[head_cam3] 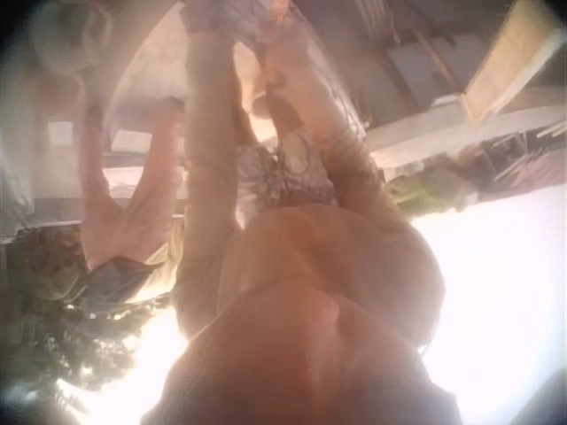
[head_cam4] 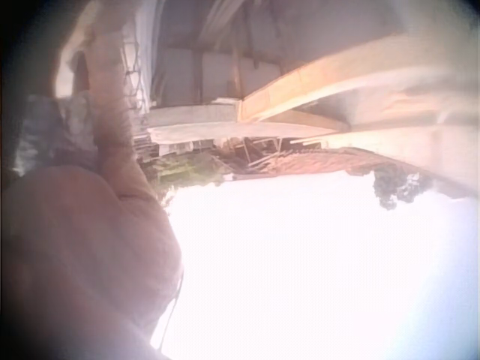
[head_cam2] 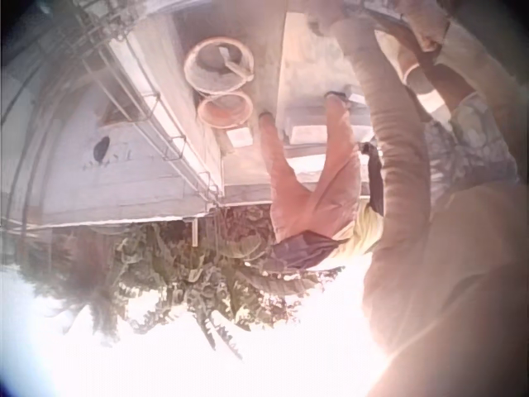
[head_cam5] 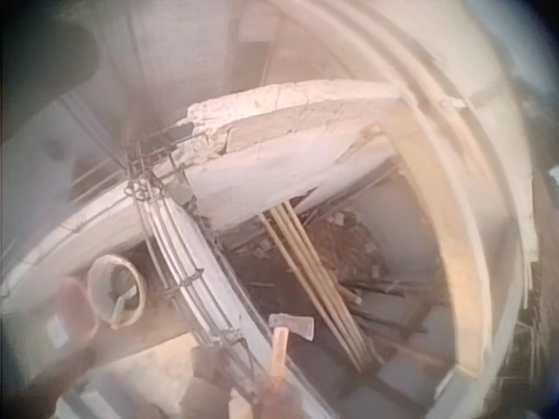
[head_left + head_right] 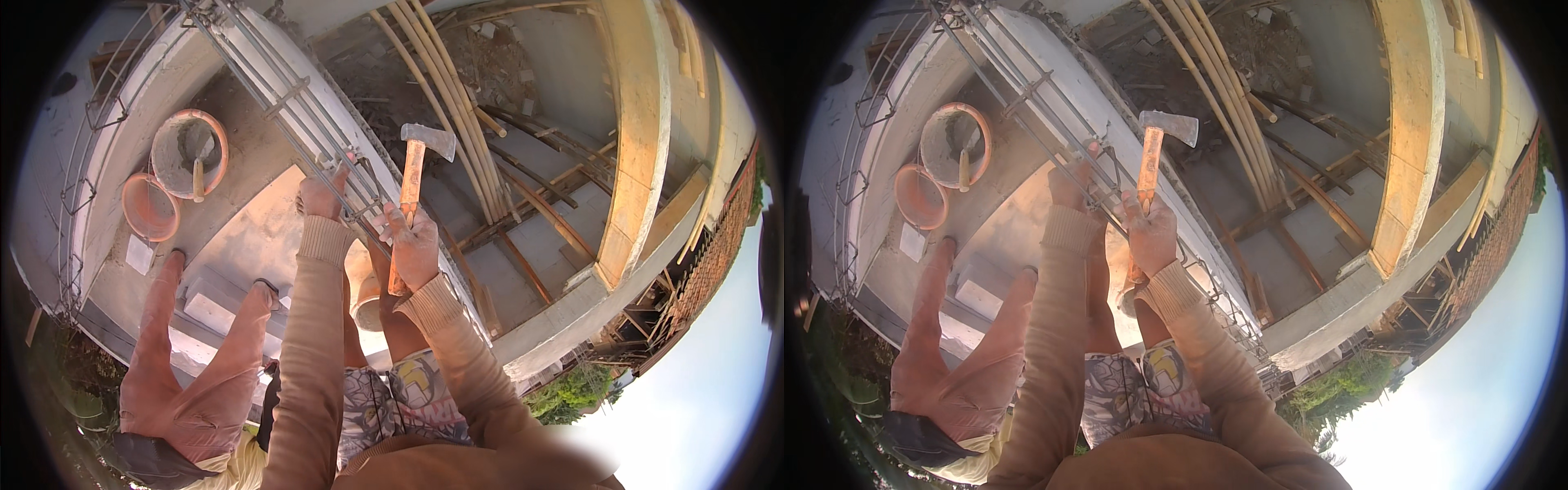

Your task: The person uses a measuring tape to check distances on a construction wall, marks locations, and applies wet mortar with a trowel to secure blocks and reinforcement rods.

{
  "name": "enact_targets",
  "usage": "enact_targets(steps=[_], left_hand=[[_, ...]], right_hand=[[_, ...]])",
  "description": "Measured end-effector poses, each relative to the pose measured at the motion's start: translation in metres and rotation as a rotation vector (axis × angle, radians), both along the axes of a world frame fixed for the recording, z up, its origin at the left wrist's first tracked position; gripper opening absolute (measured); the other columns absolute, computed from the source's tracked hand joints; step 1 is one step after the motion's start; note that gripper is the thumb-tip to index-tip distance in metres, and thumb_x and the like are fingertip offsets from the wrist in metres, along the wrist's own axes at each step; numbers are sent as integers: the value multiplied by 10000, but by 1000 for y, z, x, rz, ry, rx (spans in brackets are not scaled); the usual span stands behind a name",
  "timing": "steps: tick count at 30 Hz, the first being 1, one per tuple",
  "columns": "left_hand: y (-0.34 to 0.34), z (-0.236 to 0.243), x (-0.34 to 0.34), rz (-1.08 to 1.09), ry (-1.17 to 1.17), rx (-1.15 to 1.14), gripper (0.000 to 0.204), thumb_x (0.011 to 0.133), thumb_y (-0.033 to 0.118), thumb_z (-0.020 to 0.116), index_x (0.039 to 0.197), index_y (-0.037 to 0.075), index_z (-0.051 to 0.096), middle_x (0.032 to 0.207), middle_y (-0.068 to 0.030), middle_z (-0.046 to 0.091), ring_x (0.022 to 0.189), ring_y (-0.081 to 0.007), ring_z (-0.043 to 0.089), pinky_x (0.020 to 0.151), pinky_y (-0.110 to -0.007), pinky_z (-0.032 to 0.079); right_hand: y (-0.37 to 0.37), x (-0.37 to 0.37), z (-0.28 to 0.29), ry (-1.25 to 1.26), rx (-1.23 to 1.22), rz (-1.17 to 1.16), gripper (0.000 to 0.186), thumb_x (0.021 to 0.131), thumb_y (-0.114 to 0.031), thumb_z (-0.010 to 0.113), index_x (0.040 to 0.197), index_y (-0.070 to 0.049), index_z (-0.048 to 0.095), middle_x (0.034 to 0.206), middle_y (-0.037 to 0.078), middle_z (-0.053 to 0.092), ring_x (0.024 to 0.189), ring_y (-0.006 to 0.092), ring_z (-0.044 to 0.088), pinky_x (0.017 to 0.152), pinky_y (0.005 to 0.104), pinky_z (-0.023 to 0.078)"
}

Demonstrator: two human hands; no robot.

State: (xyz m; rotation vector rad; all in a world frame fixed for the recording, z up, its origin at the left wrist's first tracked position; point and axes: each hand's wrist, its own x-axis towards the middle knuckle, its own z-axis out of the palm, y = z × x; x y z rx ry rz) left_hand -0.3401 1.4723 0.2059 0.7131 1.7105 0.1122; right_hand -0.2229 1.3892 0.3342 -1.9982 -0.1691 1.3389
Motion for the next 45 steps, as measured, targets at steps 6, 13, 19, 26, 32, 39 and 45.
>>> enact_targets(steps=[6,13,19,26,32,39,45], left_hand=[[0,2,-1,97,-65,11,444,903,312,828,1042,-104,764,854,-109,744,732,-173,703,658,-306,584],[10,12,5,39,-2,-26,535,940,276,785,1296,-104,662,1038,-150,765,881,-171,736,732,-322,605],[12,17,7,44,-8,-35,466,941,279,784,1223,-85,714,1248,-164,718,976,-181,724,805,-328,601],[8,6,3,-19,17,-24,403,952,320,768,1164,-22,770,1400,-156,646,1043,-199,716,861,-327,586],[6,-1,-1,-115,47,-17,418,956,384,758,1156,18,787,1505,-153,570,1100,-232,703,866,-336,576],[4,-5,-1,-71,50,-47,536,944,374,778,1287,-31,703,1225,-156,727,1017,-198,702,881,-315,561],[3,-3,1,-48,89,-22,624,934,378,787,1363,-51,642,1124,-153,756,977,-173,706,859,-305,555]], right_hand=[[-3,-2,-4,55,-63,-41,300,1021,-279,657,1025,20,691,776,43,681,669,105,561,646,277,476],[-6,0,-12,37,-112,34,348,1007,-327,665,1017,18,709,773,66,697,668,145,600,656,308,498],[-1,1,-7,42,-132,6,373,1004,-336,661,1025,34,707,862,106,760,687,162,649,686,315,531],[2,1,-1,7,-156,49,386,1004,-332,654,1042,50,700,872,123,769,719,186,689,707,329,551],[2,2,-2,4,-136,54,385,1006,-324,652,1046,56,696,870,128,768,723,195,695,716,337,556],[2,1,-4,61,-124,-26,312,1040,-278,652,1027,33,684,849,71,754,688,96,628,643,255,502],[-1,4,-5,90,-122,-33,328,1029,-293,652,1042,33,694,837,67,750,676,126,618,655,288,499]])
